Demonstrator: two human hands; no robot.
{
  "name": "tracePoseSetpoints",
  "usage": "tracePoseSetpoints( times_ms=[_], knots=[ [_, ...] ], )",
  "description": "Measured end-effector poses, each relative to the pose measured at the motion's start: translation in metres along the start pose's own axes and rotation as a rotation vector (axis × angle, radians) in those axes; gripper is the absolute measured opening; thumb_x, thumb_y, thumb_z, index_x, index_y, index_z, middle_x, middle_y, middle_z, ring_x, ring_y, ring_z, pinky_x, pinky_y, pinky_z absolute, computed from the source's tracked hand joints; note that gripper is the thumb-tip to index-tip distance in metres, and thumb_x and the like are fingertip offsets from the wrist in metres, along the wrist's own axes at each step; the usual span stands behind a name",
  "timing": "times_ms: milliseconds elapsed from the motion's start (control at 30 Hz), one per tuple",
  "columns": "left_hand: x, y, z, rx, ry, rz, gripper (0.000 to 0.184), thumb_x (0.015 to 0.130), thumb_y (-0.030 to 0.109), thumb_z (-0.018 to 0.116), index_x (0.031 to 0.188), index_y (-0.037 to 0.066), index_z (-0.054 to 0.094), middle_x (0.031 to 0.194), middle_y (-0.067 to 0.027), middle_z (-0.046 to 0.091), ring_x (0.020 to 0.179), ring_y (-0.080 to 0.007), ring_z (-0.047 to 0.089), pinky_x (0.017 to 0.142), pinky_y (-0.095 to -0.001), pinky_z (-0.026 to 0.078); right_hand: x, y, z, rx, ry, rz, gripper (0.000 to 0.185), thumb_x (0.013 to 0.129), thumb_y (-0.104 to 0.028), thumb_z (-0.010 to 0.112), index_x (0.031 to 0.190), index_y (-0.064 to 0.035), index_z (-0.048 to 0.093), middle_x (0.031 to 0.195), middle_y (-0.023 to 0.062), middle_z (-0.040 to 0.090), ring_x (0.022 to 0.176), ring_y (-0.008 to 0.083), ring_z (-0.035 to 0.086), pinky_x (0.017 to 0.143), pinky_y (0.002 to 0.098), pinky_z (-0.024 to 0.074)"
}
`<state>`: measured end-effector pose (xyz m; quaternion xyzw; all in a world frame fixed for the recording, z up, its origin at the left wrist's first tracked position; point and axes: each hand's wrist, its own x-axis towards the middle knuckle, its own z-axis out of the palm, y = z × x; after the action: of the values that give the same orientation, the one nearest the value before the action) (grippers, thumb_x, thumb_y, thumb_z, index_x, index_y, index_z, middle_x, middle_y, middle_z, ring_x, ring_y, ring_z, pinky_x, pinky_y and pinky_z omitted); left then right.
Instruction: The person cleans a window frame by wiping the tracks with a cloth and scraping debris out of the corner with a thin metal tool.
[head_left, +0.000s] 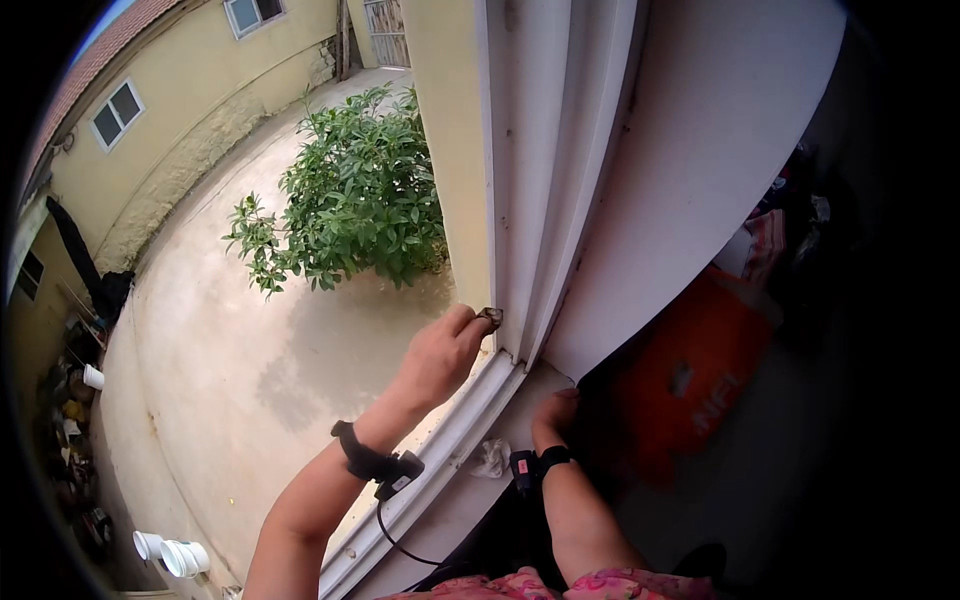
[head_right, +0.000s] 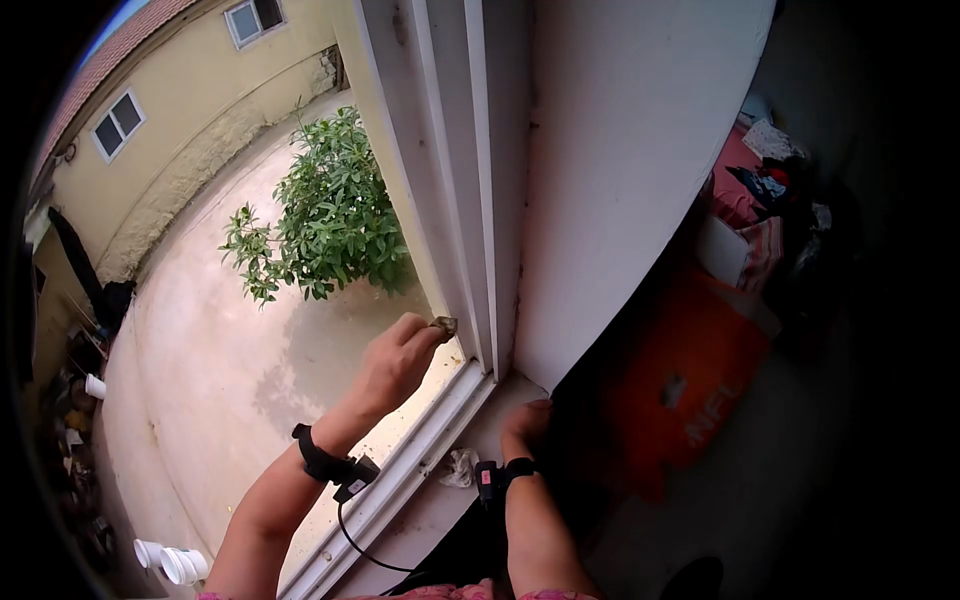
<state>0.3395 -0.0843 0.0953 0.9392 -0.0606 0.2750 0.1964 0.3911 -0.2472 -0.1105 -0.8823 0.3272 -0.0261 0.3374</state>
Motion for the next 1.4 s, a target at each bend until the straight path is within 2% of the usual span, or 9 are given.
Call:
tracePoseSetpoints(
  times_ms=[233,367,633,833,1067,1167,1300,1367,1400],
  knots=[
    [0.126,0.052,-0.148,0.215,0.745,0.397,0.020,0.070,0.001,0.063,0.089,0.006,0.061,0.078,-0.0055,0.049,0.062,-0.0192,0.054,0.051,-0.0291,0.046,0.002,0.001,0.000,0.021,-0.076,0.044,0.046,0.089,-0.028,0.026,0.089,0.0070,0.055,0.086,0.0290,0.057,0.081,0.0416,0.057,0.073,0.0462,0.0466],
    [0.174,0.062,-0.175,0.337,0.891,0.506,0.019,0.072,0.002,0.060,0.091,0.006,0.060,0.078,-0.0061,0.048,0.062,-0.0206,0.055,0.052,-0.0313,0.046,0.004,0.002,-0.003,0.001,-0.079,0.020,0.044,0.089,-0.027,0.025,0.092,0.0072,0.054,0.092,0.0297,0.056,0.086,0.0409,0.056,0.077,0.0451,0.0454],
    [0.172,0.081,-0.151,0.636,0.699,0.310,0.025,0.072,0.001,0.050,0.097,0.001,0.053,0.081,-0.0092,0.044,0.071,-0.0225,0.053,0.056,-0.0307,0.046,-0.009,-0.012,-0.025,0.057,-0.144,0.078,0.043,0.089,-0.027,0.026,0.093,0.0061,0.053,0.097,0.0292,0.054,0.090,0.0417,0.053,0.079,0.0444,0.0438],
    [0.114,0.060,-0.086,0.489,0.496,0.269,0.029,0.068,0.000,0.050,0.096,-0.007,0.053,0.080,-0.0106,0.044,0.070,-0.0229,0.051,0.058,-0.0306,0.045,-0.006,-0.006,-0.019,0.062,-0.110,0.041,0.043,0.089,-0.028,0.026,0.090,0.0051,0.054,0.092,0.0281,0.056,0.087,0.0412,0.055,0.076,0.0450,0.0447],
    [0.035,0.022,0.001,0.433,0.261,0.244,0.024,0.066,0.005,0.051,0.086,-0.006,0.055,0.086,-0.0109,0.046,0.072,-0.0210,0.047,0.058,-0.0294,0.041,0.002,0.009,-0.007,0.019,-0.195,-0.032,0.044,0.090,-0.029,0.024,0.088,0.0050,0.053,0.089,0.0277,0.057,0.085,0.0399,0.056,0.072,0.0453,0.0456],
    [0.005,0.005,0.037,0.360,0.180,0.249,0.019,0.067,0.006,0.051,0.083,-0.004,0.055,0.087,-0.0112,0.046,0.072,-0.0214,0.048,0.059,-0.0303,0.042,0.007,0.024,0.008,0.064,-0.085,-0.218,0.044,0.090,-0.026,0.024,0.083,0.0035,0.056,0.088,0.0253,0.058,0.083,0.0409,0.056,0.072,0.0441,0.0467],
    [-0.027,-0.015,0.068,0.187,-0.147,0.097,0.010,0.073,0.005,0.047,0.077,-0.003,0.051,0.089,-0.0140,0.047,0.074,-0.0260,0.050,0.065,-0.0343,0.045,0.001,0.008,-0.004,0.053,-0.175,0.013,0.044,0.090,-0.030,0.025,0.090,0.0054,0.051,0.090,0.0290,0.056,0.087,0.0426,0.054,0.074,0.0454,0.0454],
    [-0.032,-0.029,0.068,0.042,-0.529,-0.012,0.012,0.076,0.006,0.046,0.080,-0.004,0.052,0.087,-0.0143,0.049,0.077,-0.0283,0.052,0.068,-0.0359,0.045,0.005,0.007,0.002,0.012,-0.142,0.029,0.045,0.090,-0.030,0.025,0.090,0.0057,0.052,0.091,0.0293,0.056,0.088,0.0431,0.054,0.075,0.0457,0.0452],
    [-0.023,-0.016,0.041,0.047,-0.429,0.071,0.015,0.078,0.009,0.046,0.084,-0.002,0.054,0.085,-0.0123,0.050,0.075,-0.0296,0.054,0.066,-0.0379,0.045,0.005,0.007,0.005,0.025,-0.123,0.040,0.045,0.090,-0.030,0.025,0.091,0.0059,0.052,0.091,0.0293,0.056,0.087,0.0431,0.054,0.076,0.0461,0.0449]
  ],
)
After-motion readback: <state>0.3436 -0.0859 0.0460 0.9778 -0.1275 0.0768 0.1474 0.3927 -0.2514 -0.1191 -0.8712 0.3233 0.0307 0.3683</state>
